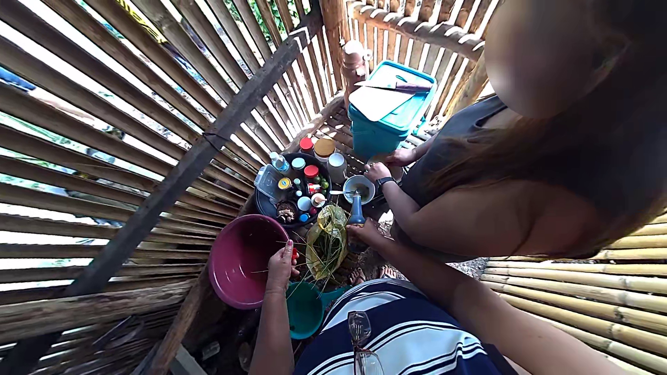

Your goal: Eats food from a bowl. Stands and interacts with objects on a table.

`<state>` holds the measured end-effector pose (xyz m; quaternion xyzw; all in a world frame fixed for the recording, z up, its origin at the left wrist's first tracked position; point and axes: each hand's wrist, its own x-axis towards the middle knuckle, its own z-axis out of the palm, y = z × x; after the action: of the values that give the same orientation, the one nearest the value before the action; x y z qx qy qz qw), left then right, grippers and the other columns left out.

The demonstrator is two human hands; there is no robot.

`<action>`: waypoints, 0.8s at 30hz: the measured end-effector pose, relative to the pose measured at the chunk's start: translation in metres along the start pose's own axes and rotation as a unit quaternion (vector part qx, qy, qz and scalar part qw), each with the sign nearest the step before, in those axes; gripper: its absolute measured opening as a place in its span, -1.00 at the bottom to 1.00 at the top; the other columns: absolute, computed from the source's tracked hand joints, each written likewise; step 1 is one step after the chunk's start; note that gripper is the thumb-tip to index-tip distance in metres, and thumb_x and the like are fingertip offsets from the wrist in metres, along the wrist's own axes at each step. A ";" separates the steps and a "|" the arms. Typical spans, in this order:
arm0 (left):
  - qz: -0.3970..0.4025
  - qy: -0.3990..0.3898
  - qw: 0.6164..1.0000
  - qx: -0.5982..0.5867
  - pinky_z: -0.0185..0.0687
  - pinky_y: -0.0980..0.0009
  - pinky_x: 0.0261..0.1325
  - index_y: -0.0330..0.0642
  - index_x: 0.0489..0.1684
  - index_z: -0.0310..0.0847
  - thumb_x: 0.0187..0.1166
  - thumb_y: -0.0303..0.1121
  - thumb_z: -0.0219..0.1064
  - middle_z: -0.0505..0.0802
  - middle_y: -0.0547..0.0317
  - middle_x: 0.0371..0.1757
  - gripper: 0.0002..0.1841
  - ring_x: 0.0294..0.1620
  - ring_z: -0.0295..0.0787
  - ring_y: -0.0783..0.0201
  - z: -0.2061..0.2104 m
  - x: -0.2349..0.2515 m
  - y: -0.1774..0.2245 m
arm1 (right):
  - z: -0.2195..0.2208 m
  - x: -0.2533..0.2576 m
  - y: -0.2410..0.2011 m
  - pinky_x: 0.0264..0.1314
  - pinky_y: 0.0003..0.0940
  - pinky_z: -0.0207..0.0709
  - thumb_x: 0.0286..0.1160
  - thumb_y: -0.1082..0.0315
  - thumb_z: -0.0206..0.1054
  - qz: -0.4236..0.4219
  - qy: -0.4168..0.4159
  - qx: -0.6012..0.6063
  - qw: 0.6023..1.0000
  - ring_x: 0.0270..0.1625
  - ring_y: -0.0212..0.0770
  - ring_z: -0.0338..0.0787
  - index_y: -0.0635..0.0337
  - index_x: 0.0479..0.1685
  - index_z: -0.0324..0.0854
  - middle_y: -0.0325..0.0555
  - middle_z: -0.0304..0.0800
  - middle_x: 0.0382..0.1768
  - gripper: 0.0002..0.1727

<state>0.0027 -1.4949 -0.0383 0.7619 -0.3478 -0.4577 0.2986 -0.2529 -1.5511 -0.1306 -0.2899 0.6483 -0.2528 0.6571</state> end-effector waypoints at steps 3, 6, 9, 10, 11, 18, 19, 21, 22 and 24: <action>-0.004 0.000 1.000 0.004 0.55 0.50 -0.68 -0.30 -0.31 0.63 0.89 -0.03 0.03 0.60 0.24 -0.62 -0.49 -0.77 0.48 0.43 0.002 -0.001 0.004 | 0.000 0.001 0.002 0.25 -0.13 0.76 0.46 0.09 0.56 0.006 -0.003 0.009 1.000 0.15 0.03 0.86 0.41 0.72 -0.04 0.34 0.66 0.29 0.02; 0.002 -0.002 1.000 0.009 0.55 0.50 -0.66 -0.30 -0.32 0.63 0.90 -0.04 0.03 0.60 0.24 -0.62 -0.49 -0.77 0.47 0.43 0.003 -0.001 0.007 | 0.002 -0.001 0.000 0.25 -0.14 0.75 0.49 0.10 0.53 0.013 -0.008 0.025 1.000 0.15 0.02 0.86 0.39 0.74 -0.08 0.33 0.66 0.30 0.02; 0.009 -0.002 1.000 0.011 0.56 0.48 -0.66 -0.30 -0.32 0.63 0.90 -0.04 0.02 0.61 0.23 -0.62 -0.49 -0.77 0.48 0.41 0.004 0.001 0.005 | 0.004 0.002 0.003 0.29 -0.10 0.73 0.50 0.06 0.52 0.019 -0.006 0.021 1.000 0.17 0.04 0.85 0.39 0.74 -0.06 0.34 0.67 0.29 0.01; 0.010 0.000 1.000 0.013 0.56 0.47 -0.66 -0.29 -0.33 0.64 0.90 -0.04 0.03 0.61 0.23 -0.63 -0.49 -0.77 0.48 0.41 0.004 0.001 0.005 | 0.004 0.004 0.005 0.29 -0.10 0.73 0.49 0.04 0.52 0.021 -0.004 0.019 1.000 0.17 0.03 0.86 0.39 0.74 -0.04 0.33 0.68 0.28 0.01; 0.011 0.001 1.000 0.013 0.57 0.47 -0.67 -0.29 -0.34 0.64 0.90 -0.04 0.03 0.61 0.23 -0.63 -0.48 -0.77 0.49 0.41 0.005 0.001 0.005 | 0.005 0.004 0.005 0.30 -0.10 0.73 0.48 0.04 0.52 0.022 -0.005 0.020 1.000 0.19 0.03 0.85 0.40 0.73 -0.04 0.33 0.67 0.29 0.02; 0.009 0.007 1.000 0.013 0.55 0.49 -0.67 -0.32 -0.29 0.64 0.90 -0.05 0.02 0.61 0.23 -0.62 -0.49 -0.77 0.48 0.42 0.007 -0.003 0.006 | 0.004 0.003 0.006 0.35 -0.08 0.69 0.49 0.03 0.52 0.025 -0.011 0.031 0.999 0.24 0.05 0.81 0.40 0.73 -0.01 0.34 0.64 0.33 0.00; 0.007 0.008 1.000 0.013 0.55 0.49 -0.67 -0.32 -0.27 0.64 0.90 -0.04 0.02 0.61 0.23 -0.61 -0.49 -0.77 0.47 0.42 0.007 -0.005 0.008 | 0.004 0.002 0.005 0.36 -0.08 0.68 0.49 0.04 0.52 0.025 -0.011 0.038 0.999 0.26 0.06 0.80 0.40 0.73 -0.01 0.35 0.62 0.35 0.00; 0.005 0.013 1.000 0.007 0.55 0.48 -0.68 -0.33 -0.28 0.64 0.90 -0.05 0.03 0.61 0.23 -0.61 -0.49 -0.78 0.46 0.42 0.008 -0.007 0.010 | 0.004 0.003 0.005 0.36 -0.06 0.68 0.47 0.05 0.53 0.027 -0.009 0.049 0.998 0.28 0.08 0.78 0.39 0.74 -0.02 0.37 0.59 0.38 0.01; 0.004 0.016 1.000 0.006 0.55 0.48 -0.68 -0.33 -0.28 0.63 0.90 -0.05 0.03 0.61 0.24 -0.62 -0.49 -0.78 0.46 0.43 0.008 -0.008 0.010 | 0.004 0.004 0.004 0.37 -0.06 0.67 0.47 0.05 0.53 0.028 -0.011 0.053 0.998 0.29 0.09 0.78 0.39 0.74 -0.03 0.37 0.58 0.39 0.01; 0.005 0.020 1.000 0.006 0.55 0.48 -0.69 -0.32 -0.30 0.63 0.90 -0.05 0.03 0.60 0.24 -0.63 -0.49 -0.79 0.45 0.42 0.007 -0.008 0.010 | 0.005 0.007 0.006 0.33 -0.07 0.70 0.49 0.07 0.52 0.024 -0.016 0.066 0.997 0.24 0.07 0.80 0.40 0.73 -0.01 0.35 0.61 0.35 -0.01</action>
<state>-0.0094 -1.4949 -0.0298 0.7706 -0.3486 -0.4390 0.3033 -0.2477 -1.5516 -0.1400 -0.2342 0.6268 -0.2743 0.6907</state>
